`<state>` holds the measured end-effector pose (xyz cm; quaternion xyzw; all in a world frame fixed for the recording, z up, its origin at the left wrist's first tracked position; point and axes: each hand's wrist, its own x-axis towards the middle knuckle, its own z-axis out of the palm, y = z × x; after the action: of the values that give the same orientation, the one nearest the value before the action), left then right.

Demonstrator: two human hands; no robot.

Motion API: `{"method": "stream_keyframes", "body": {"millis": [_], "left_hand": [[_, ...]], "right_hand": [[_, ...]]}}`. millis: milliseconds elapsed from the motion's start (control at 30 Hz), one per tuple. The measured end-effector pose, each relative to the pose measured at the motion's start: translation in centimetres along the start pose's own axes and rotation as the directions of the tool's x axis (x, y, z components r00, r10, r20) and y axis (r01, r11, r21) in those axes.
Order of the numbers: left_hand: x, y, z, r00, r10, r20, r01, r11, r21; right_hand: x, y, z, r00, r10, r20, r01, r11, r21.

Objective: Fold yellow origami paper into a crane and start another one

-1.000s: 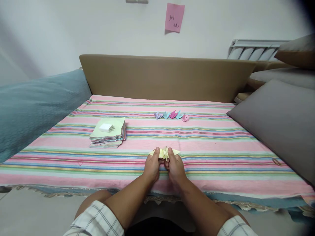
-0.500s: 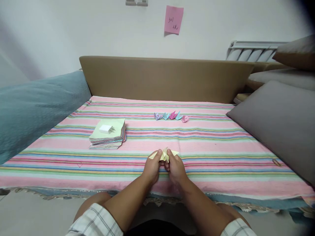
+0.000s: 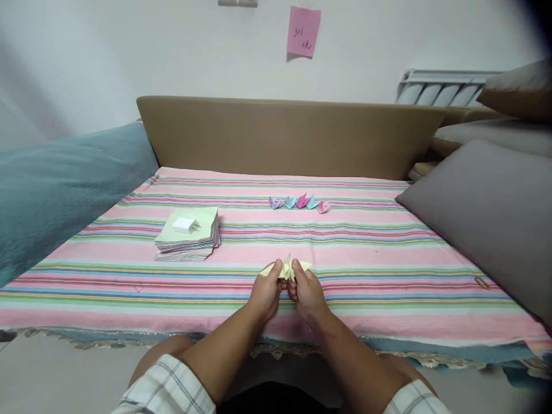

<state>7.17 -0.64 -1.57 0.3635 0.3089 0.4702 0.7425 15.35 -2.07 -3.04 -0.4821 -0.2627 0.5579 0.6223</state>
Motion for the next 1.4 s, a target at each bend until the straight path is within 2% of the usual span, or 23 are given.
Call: {"method": "stream_keyframes", "body": {"millis": [233,433,600,833,1200,1400], "left_hand": [[0.0,0.0,-0.1,0.999,-0.030,-0.013,0.030,0.999,-0.026],[0.1,-0.1,-0.1,0.999,-0.040,-0.029,0.039,0.999,-0.031],[0.1,-0.2,-0.2,0.999,-0.036,-0.002,0.036,0.999,-0.037],[0.2,-0.7,-0.4,1.000,-0.012,-0.025,0.013,0.999,0.041],[0.0,-0.2,0.1,0.996,-0.037,-0.086,0.031,0.997,-0.068],[0.0,-0.1,0.1,0.997,-0.051,-0.061,0.049,0.998,-0.035]], "right_hand": [[-0.2,-0.4,0.2,0.998,0.045,0.038,-0.048,0.993,0.106],[-0.2,-0.3,0.1,0.999,0.039,0.013,-0.040,0.996,0.075],[-0.1,0.0,0.0,1.000,0.024,-0.010,-0.024,0.997,0.078],[0.0,0.1,-0.2,0.995,0.062,-0.076,-0.059,0.997,0.051],[0.0,1.0,0.0,0.993,-0.011,-0.115,0.021,0.996,0.089],[-0.1,0.7,-0.1,0.993,0.020,-0.114,-0.012,0.997,0.072]]}}
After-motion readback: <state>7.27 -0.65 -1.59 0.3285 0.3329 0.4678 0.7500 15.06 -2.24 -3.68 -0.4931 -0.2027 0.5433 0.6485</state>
